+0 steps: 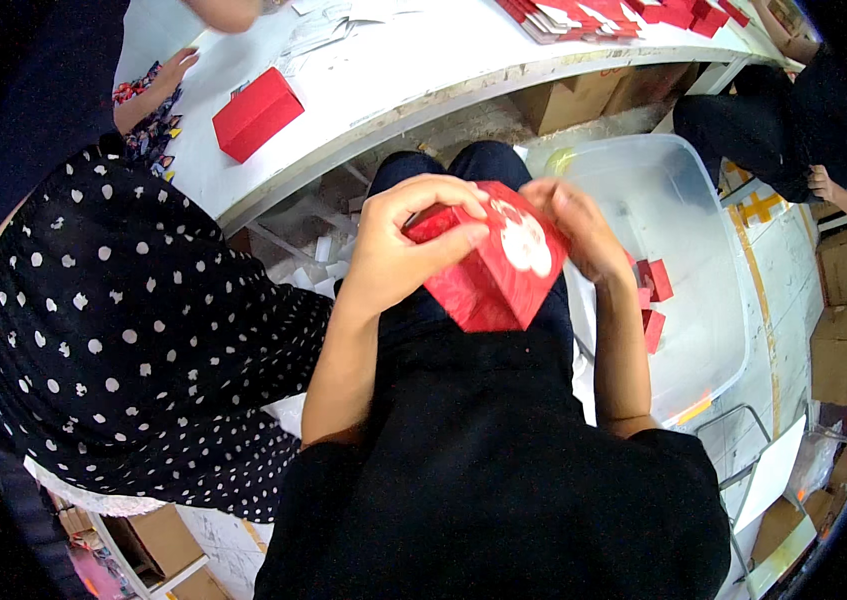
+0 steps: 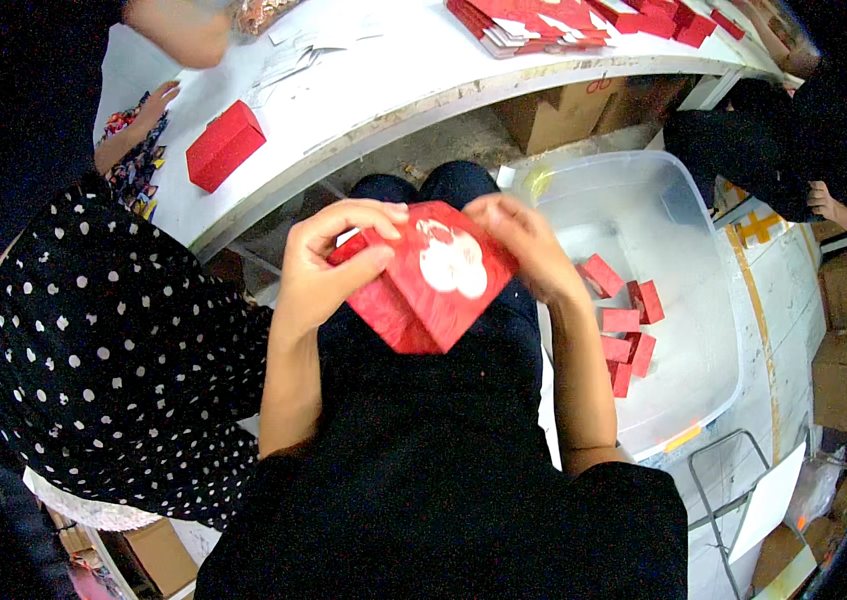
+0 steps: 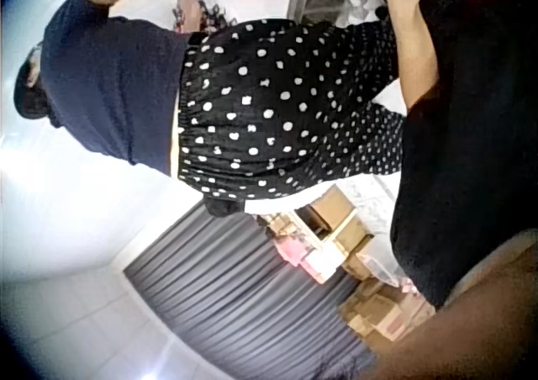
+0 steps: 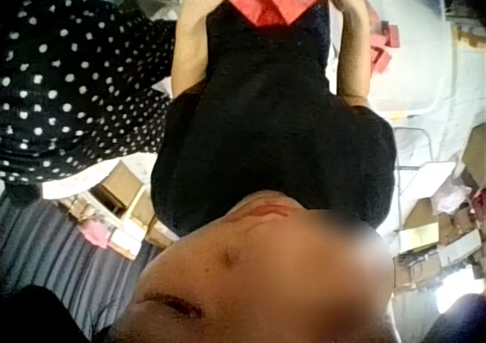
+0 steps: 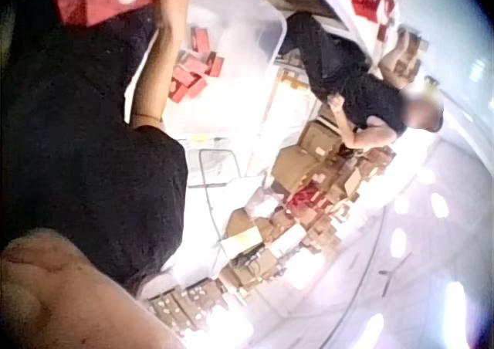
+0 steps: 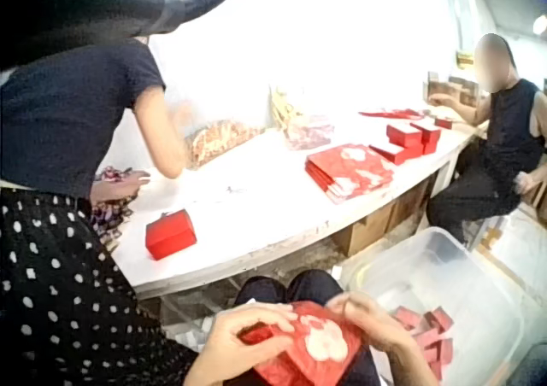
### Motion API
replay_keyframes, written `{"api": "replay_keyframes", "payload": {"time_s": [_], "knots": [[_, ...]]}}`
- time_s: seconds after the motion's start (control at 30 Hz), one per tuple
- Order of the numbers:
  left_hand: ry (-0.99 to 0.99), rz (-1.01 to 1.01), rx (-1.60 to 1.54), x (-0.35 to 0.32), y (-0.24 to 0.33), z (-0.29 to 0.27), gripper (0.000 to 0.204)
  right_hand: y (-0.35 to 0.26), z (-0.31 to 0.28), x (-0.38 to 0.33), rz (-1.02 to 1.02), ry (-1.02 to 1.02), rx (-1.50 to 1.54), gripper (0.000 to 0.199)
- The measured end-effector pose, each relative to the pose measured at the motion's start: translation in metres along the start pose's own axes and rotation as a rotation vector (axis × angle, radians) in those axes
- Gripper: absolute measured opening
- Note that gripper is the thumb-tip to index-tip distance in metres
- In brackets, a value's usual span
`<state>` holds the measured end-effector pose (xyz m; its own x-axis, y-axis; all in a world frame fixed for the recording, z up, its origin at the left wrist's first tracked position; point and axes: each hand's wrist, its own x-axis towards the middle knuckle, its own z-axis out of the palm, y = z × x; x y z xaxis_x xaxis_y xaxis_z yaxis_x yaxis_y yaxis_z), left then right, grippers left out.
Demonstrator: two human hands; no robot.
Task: The person assembles red paper gift boxes by picking up flat templates from a stack and folding them into a box shape. The person repeatedly folds the sides and flaps of each red paper template by hand until a rectangular box is formed, then places the completed boxes into a large plastic bin.
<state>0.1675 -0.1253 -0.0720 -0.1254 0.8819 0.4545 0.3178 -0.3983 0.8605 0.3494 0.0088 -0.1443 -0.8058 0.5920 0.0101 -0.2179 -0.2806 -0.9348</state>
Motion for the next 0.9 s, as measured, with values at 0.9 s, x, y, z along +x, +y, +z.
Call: {"api": "replay_keyframes", "payload": {"time_s": [0.9], "knots": [[0.235, -0.130, -0.345, -0.003, -0.010, 0.012, 0.032, 0.019, 0.028, -0.032, -0.024, -0.444, 0.853, 0.068]]}}
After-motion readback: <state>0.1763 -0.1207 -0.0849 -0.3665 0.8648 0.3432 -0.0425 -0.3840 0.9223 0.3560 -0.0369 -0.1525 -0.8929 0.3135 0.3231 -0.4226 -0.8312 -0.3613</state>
